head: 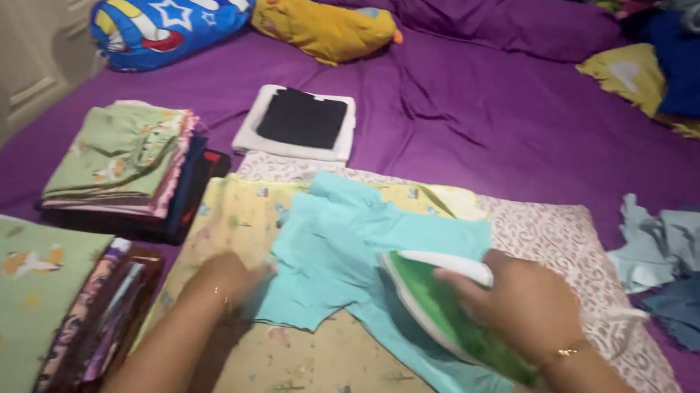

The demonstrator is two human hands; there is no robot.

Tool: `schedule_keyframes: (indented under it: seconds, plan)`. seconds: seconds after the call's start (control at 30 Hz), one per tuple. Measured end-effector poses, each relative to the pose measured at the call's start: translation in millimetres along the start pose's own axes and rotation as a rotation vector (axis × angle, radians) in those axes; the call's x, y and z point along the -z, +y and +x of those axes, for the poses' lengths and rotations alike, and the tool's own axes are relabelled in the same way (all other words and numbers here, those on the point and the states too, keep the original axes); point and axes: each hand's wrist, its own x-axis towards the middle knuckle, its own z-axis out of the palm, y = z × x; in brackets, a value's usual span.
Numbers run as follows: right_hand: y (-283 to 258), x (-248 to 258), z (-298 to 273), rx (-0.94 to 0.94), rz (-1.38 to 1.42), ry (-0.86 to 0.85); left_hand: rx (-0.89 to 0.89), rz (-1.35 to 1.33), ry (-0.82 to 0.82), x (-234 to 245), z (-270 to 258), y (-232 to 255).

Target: The recorder is ironing and folding small items of clothing on a bed.

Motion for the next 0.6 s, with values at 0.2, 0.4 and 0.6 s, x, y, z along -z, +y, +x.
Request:
schedule_keyframes:
  seconds: [0.2, 0.4, 0.6]
  plan:
    - [-123, -74, 38, 0.374, 0.084, -0.072, -0.132, -0.149, -0.045, -39, -34, -56]
    - [-200, -117, 73, 0.347, 0.171, 0.095, 0.027, -0.408, -0.247, -33, -51, -61]
    - [-189, -67, 62, 0.421, 0.022, -0.225, 0.185, -0.469, -0.351, 37, -69, -62]
